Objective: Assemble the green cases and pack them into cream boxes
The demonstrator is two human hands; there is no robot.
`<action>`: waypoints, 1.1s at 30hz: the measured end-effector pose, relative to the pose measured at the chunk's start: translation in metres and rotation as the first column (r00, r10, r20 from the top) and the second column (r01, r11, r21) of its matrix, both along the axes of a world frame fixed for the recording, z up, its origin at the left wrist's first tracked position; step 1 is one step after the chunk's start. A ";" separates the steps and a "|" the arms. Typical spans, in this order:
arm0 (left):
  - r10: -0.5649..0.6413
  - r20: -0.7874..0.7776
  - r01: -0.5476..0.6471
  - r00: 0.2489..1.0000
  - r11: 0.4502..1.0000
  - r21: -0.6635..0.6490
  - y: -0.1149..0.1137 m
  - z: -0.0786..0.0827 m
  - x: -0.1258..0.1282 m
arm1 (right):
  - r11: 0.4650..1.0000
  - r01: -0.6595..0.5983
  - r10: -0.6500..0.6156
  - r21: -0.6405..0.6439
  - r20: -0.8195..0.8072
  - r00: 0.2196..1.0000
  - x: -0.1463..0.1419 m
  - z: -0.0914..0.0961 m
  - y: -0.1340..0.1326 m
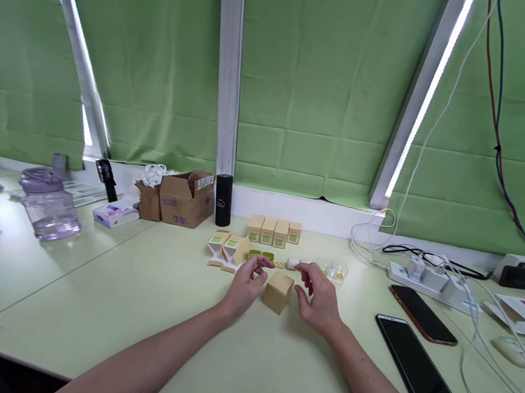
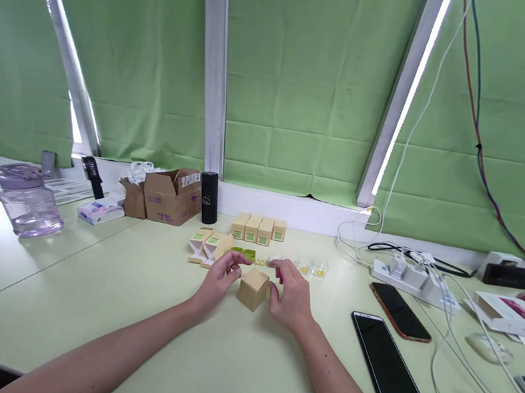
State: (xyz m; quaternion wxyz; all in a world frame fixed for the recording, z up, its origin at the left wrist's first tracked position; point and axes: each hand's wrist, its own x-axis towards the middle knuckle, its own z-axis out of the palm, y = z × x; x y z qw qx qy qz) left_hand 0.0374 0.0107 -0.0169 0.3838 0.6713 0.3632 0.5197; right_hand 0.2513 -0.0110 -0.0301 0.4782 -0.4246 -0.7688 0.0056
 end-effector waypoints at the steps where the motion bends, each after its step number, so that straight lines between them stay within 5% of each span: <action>1: 0.003 0.005 -0.003 1.000 1.000 -0.001 0.001 0.000 0.000 | 1.000 -0.009 0.009 0.000 -0.006 1.000 0.000 0.000 0.000; 9: -0.131 0.070 0.138 0.989 0.986 -0.098 0.003 -0.004 0.002 | 0.996 -0.082 0.075 0.019 0.227 0.971 -0.010 0.005 -0.013; 18: 0.014 0.028 -0.012 1.000 0.998 -0.069 0.005 -0.001 0.001 | 0.988 0.110 -0.096 -0.108 0.130 0.987 -0.001 0.002 -0.001; 22: 0.149 -0.073 -0.154 0.986 0.986 -0.060 0.005 -0.001 -0.001 | 0.840 0.401 -0.336 -0.365 0.231 0.913 0.000 -0.004 0.010; 25: 0.185 -0.122 -0.194 0.975 0.978 -0.072 0.006 -0.002 -0.002 | 0.746 0.493 -0.326 -0.447 0.400 0.856 0.001 -0.008 0.014; 33: 0.187 -0.175 -0.185 0.966 0.982 0.030 0.006 -0.005 0.000 | 0.796 0.474 -0.315 -0.377 0.411 0.856 0.002 -0.016 0.015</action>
